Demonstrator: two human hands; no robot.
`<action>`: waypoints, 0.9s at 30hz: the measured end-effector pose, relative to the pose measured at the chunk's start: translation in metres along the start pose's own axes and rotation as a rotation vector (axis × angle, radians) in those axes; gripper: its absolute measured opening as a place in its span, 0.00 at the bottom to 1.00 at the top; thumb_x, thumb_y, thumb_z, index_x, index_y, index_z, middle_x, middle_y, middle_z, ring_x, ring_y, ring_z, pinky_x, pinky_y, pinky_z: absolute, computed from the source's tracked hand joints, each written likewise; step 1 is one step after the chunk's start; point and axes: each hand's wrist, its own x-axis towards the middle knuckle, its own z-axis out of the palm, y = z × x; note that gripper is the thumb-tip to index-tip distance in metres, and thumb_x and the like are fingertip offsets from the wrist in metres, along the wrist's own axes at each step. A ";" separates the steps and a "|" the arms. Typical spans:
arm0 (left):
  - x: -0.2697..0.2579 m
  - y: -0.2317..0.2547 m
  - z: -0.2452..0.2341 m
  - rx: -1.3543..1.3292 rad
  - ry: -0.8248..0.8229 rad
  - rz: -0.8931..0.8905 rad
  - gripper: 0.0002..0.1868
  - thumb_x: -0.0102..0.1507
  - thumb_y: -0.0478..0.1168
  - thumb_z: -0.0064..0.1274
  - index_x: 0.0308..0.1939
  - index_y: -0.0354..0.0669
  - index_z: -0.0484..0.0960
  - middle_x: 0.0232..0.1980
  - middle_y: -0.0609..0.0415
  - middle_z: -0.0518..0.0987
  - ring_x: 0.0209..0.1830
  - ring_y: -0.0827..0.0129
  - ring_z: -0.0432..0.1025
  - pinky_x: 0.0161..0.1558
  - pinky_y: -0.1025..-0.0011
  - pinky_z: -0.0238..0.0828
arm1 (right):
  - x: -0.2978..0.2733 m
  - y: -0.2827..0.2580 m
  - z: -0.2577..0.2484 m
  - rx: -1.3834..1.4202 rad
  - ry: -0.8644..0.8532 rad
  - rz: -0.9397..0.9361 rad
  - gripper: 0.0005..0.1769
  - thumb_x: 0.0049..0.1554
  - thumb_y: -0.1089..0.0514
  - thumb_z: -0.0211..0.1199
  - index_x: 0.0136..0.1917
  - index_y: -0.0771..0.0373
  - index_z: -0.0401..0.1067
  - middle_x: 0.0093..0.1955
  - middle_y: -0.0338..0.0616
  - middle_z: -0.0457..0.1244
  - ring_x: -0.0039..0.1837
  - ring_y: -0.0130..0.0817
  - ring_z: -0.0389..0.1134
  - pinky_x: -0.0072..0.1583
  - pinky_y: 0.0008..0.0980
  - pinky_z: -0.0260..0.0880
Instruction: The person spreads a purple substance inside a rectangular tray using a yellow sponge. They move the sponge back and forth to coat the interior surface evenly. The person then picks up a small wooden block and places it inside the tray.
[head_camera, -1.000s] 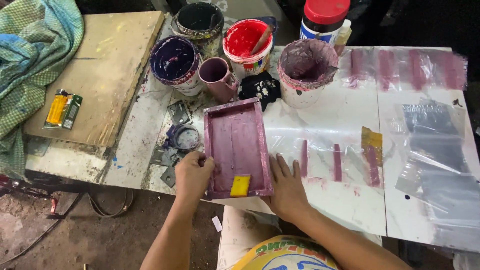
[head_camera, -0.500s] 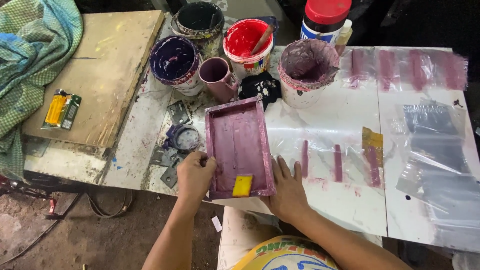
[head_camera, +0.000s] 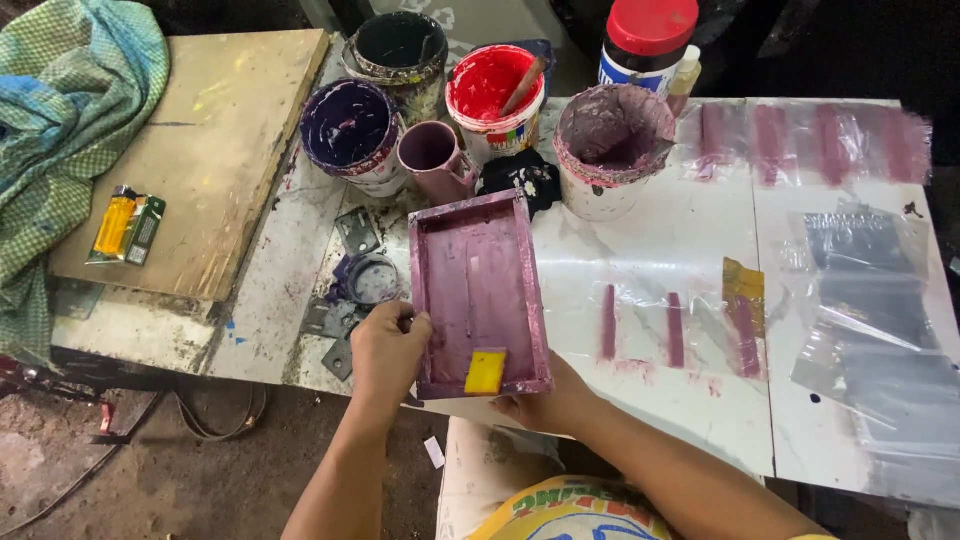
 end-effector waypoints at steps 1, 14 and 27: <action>-0.002 0.003 -0.001 0.000 0.001 0.002 0.11 0.64 0.44 0.52 0.41 0.43 0.85 0.27 0.56 0.77 0.26 0.69 0.65 0.32 0.66 0.63 | 0.004 0.013 0.011 -0.001 0.002 0.000 0.21 0.59 0.44 0.62 0.66 0.43 0.72 0.62 0.33 0.69 0.63 0.41 0.69 0.57 0.41 0.74; 0.030 -0.009 0.058 0.105 -0.071 0.169 0.13 0.57 0.46 0.53 0.35 0.41 0.85 0.32 0.47 0.82 0.36 0.56 0.75 0.39 0.59 0.70 | 0.008 0.014 0.037 0.123 -0.282 -0.040 0.29 0.68 0.42 0.41 0.70 0.67 0.57 0.68 0.64 0.56 0.70 0.58 0.58 0.71 0.50 0.56; 0.028 0.002 0.084 0.121 -0.173 0.141 0.10 0.57 0.42 0.48 0.30 0.39 0.81 0.29 0.48 0.81 0.28 0.60 0.70 0.31 0.62 0.64 | -0.056 -0.043 0.022 -0.025 0.138 -0.771 0.18 0.64 0.53 0.58 0.60 0.69 0.64 0.66 0.67 0.59 0.64 0.69 0.62 0.65 0.61 0.64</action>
